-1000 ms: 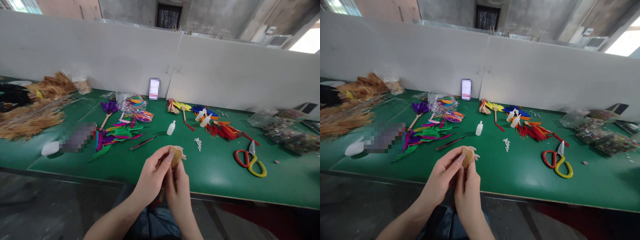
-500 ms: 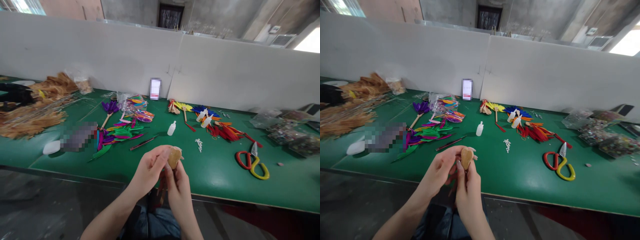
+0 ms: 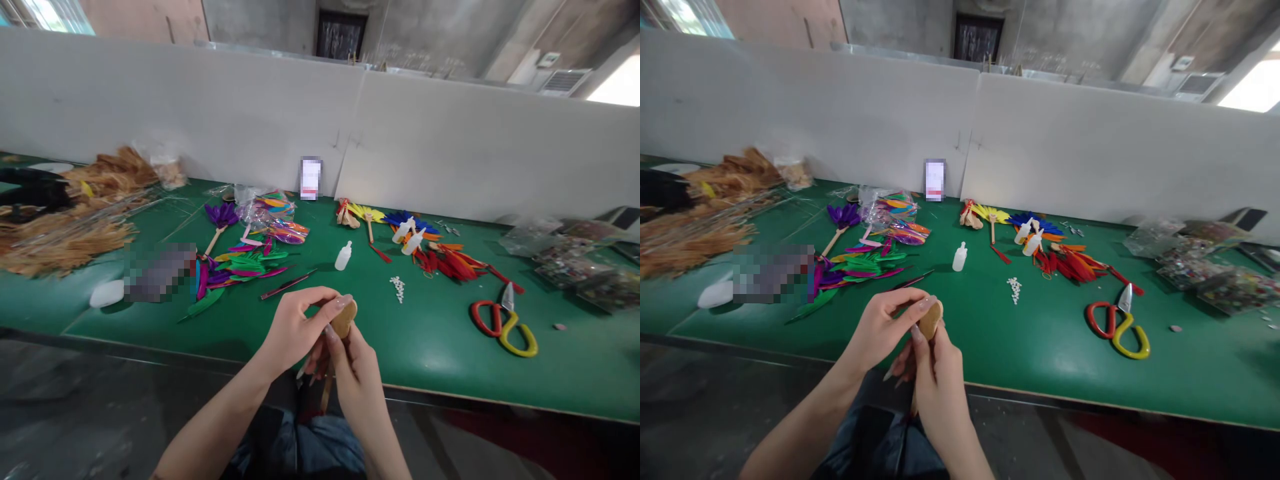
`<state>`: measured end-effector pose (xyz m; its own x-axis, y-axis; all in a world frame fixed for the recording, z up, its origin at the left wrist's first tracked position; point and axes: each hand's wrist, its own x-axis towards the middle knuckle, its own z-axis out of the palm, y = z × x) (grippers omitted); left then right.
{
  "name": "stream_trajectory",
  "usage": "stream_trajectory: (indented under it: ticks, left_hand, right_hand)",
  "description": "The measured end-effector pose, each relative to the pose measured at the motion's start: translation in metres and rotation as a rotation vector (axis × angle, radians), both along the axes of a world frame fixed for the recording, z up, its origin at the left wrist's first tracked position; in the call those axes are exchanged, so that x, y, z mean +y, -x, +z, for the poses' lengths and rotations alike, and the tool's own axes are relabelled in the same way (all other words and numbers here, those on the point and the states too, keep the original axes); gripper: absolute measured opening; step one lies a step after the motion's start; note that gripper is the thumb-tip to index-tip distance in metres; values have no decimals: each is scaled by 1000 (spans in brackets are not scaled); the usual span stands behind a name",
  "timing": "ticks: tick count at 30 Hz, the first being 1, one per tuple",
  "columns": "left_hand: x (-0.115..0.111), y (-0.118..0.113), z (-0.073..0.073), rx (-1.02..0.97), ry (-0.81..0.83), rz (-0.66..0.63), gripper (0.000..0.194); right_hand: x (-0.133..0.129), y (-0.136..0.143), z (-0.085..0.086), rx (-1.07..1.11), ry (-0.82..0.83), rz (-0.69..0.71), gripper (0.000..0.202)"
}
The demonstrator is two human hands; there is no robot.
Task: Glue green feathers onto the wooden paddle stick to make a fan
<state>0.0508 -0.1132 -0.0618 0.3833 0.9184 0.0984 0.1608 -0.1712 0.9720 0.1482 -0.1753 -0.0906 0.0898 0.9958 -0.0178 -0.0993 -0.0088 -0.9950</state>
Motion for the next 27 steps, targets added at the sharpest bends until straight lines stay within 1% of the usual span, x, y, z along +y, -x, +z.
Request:
stream_trajectory:
  ticks: [5,8,10,12,15,18,23,27]
  left_hand:
    - [4,1,-3,5,-37,-34,37]
    - [4,0,-4,14,-91,5,32]
    - [4,0,-2,38,-108,36,27]
    - [5,2,0,40,-90,18,28]
    - [6,6,4,19,-40,-99,31]
    - [8,11,5,-2,6,-154,30]
    - [9,12,2,-58,119,-160,30]
    - [11,8,-3,-53,106,-100,31]
  right_hand:
    - [-1,2,0,49,30,-15,24]
    - [-2,2,-1,60,42,-24,24]
    - [-2,2,-1,67,38,6,24]
    - [-2,0,-1,86,34,43,25]
    - [-2,-3,2,141,62,80,29]
    - [-1,-5,4,166,85,82,33]
    - [0,-2,7,147,101,89,33]
    - [0,-1,8,69,97,84,31]
